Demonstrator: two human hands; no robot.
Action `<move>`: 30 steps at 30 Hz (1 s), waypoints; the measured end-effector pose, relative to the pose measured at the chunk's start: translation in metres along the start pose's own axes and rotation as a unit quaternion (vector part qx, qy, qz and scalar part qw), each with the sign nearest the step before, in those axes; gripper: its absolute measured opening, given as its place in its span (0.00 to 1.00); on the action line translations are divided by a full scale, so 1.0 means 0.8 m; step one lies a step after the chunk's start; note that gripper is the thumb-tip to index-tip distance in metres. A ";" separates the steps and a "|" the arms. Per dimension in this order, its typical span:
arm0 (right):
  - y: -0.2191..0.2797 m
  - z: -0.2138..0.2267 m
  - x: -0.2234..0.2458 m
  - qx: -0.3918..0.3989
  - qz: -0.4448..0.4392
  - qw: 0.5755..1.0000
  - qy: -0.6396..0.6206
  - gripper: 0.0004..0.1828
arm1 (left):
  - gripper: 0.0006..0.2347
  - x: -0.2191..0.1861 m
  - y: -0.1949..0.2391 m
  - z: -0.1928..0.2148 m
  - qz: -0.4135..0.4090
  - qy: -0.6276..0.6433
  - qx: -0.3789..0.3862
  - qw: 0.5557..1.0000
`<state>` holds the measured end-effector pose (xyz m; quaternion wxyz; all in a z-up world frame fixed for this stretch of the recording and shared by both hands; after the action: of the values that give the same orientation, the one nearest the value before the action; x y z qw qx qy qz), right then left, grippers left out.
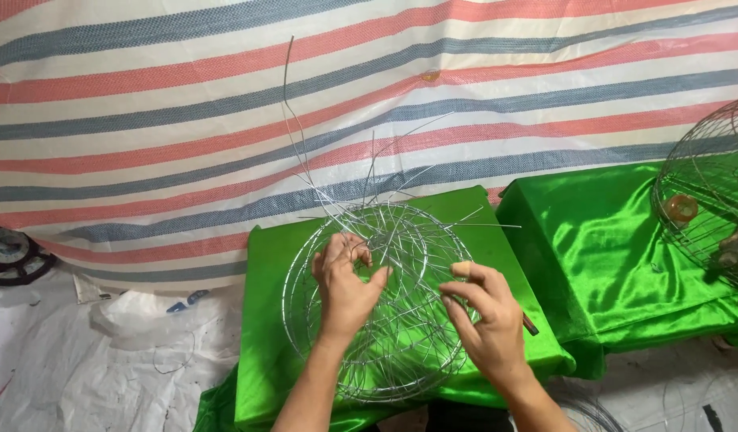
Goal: Shaping and assembling thin metal wires into a cage-like structure using hands and pliers.
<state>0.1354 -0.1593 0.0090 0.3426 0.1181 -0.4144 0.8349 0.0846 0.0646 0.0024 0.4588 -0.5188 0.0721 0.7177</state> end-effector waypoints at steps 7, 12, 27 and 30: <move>0.049 -0.033 0.028 -0.035 0.057 0.984 0.163 0.17 | 0.08 0.005 0.000 -0.002 0.047 0.004 -0.004 0.999; 0.045 -0.044 0.040 -0.015 0.015 0.981 0.193 0.17 | 0.06 0.008 0.002 -0.004 0.029 -0.010 -0.017 0.999; 0.048 -0.074 0.039 0.010 -0.030 0.981 0.189 0.22 | 0.07 0.015 0.009 -0.006 -0.006 -0.036 -0.037 0.999; 0.032 -0.080 0.023 0.004 -0.076 0.993 0.086 0.11 | 0.11 0.015 0.007 -0.004 0.036 -0.024 -0.036 0.998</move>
<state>0.1100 -0.1119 -0.0382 0.4390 0.0781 -0.3694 0.8153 0.0820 0.0667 -0.0107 0.4155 -0.5148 0.0536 0.7480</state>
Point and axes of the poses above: each hand's wrist, its own y-axis away from the middle knuckle, its own z-axis out of the back of the hand, x = y × z, the point moved 5 cm from there along -y, towards the middle knuckle, and after that the axes turned 9 degrees about y, right-handed, at the moved point
